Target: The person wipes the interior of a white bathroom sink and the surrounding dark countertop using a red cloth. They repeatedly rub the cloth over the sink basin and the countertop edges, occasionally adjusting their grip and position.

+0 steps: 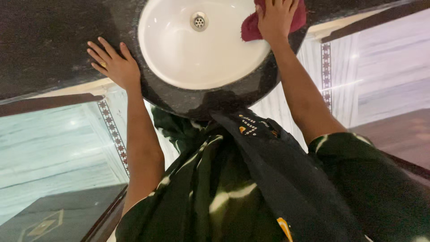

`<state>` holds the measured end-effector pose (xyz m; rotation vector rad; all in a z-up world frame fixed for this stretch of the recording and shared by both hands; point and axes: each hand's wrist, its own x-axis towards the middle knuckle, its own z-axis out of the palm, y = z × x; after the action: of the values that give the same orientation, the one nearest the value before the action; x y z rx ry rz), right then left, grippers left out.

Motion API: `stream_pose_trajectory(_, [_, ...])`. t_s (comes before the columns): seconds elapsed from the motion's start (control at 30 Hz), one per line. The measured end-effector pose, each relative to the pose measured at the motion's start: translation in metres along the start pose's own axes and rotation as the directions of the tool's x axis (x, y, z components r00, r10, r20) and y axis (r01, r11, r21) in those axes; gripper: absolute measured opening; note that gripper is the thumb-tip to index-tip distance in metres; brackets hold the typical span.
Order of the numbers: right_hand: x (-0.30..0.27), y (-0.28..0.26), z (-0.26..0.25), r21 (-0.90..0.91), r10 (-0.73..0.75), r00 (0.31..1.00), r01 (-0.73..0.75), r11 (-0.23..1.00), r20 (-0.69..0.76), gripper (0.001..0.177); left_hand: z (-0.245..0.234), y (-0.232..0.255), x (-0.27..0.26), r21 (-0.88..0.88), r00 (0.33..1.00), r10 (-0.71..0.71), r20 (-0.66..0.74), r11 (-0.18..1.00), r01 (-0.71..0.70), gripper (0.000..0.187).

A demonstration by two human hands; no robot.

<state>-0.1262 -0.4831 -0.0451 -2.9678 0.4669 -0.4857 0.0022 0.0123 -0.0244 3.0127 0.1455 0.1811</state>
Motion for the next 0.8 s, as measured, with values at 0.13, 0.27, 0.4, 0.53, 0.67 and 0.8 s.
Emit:
stream_pose_trajectory(0.13, [-0.09,-0.022,-0.028,0.0,0.107,0.994,-0.107,0.994,0.015,0.058,0.007,-0.008,0.002,0.0,1.0,-0.001,0.01,1.0,0.001,0.064])
stream_pose_trajectory(0.27, [-0.144,-0.04,-0.045,0.008,0.214,0.968,-0.217,0.976,0.135,0.059,0.004,-0.006,0.002,0.023,0.999,-0.011,0.049,1.0,0.01,0.064])
stream_pose_trajectory(0.4, [-0.158,-0.048,-0.05,0.035,0.332,0.927,-0.343,0.939,0.176,0.074,-0.004,-0.001,0.001,0.018,0.998,-0.026,0.056,1.0,0.025,0.065])
stream_pose_trajectory(0.53, [-0.142,-0.041,-0.04,0.073,0.379,0.923,-0.383,0.921,0.07,0.094,-0.013,0.002,-0.002,0.004,0.996,-0.041,0.076,0.999,0.041,0.065])
stream_pose_trajectory(0.67, [-0.104,-0.017,-0.023,-0.03,0.397,0.918,-0.397,0.917,0.012,0.092,-0.022,0.009,-0.002,-0.015,0.993,-0.052,0.103,0.998,0.054,0.066])
stream_pose_trajectory(0.8, [-0.057,0.008,-0.011,-0.113,0.339,0.94,-0.341,0.933,-0.036,0.088,-0.02,0.009,0.0,0.008,0.992,-0.066,0.105,0.998,0.066,0.066])
